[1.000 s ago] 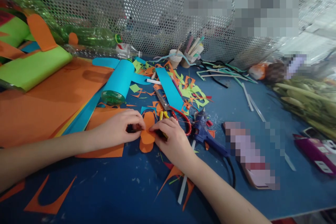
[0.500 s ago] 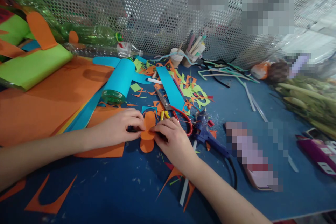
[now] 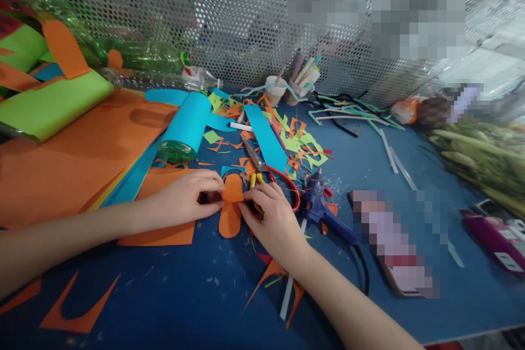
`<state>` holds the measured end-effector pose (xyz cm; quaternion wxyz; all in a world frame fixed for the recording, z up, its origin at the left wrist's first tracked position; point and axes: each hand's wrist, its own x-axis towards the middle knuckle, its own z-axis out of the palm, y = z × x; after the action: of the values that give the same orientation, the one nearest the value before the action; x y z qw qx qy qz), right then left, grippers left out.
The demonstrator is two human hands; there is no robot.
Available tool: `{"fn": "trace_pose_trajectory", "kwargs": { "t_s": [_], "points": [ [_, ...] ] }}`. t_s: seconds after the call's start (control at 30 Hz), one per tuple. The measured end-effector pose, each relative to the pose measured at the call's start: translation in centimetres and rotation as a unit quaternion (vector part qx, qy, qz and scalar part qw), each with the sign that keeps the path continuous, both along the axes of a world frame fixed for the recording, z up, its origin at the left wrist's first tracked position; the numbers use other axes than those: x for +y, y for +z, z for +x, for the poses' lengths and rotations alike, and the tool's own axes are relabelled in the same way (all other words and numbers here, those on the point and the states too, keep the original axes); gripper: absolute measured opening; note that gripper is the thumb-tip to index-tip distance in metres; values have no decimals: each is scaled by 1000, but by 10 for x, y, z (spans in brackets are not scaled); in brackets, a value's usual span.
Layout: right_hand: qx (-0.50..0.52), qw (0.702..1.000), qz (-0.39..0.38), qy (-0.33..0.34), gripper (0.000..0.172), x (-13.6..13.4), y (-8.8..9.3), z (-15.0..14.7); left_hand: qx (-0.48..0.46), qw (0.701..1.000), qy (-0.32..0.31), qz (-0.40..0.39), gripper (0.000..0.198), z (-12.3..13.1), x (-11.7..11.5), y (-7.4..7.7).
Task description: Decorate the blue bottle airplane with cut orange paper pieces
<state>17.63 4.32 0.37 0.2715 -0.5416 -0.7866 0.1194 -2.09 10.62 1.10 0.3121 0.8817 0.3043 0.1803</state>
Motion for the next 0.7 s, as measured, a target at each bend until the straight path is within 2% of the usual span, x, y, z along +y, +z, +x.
{"fn": "trace_pose_trajectory", "kwargs": {
  "t_s": [0.7],
  "points": [
    [-17,1000,0,-1,13,2,-1,-3,-17,999,4,41,5,2,-2,-9]
  ]
}}
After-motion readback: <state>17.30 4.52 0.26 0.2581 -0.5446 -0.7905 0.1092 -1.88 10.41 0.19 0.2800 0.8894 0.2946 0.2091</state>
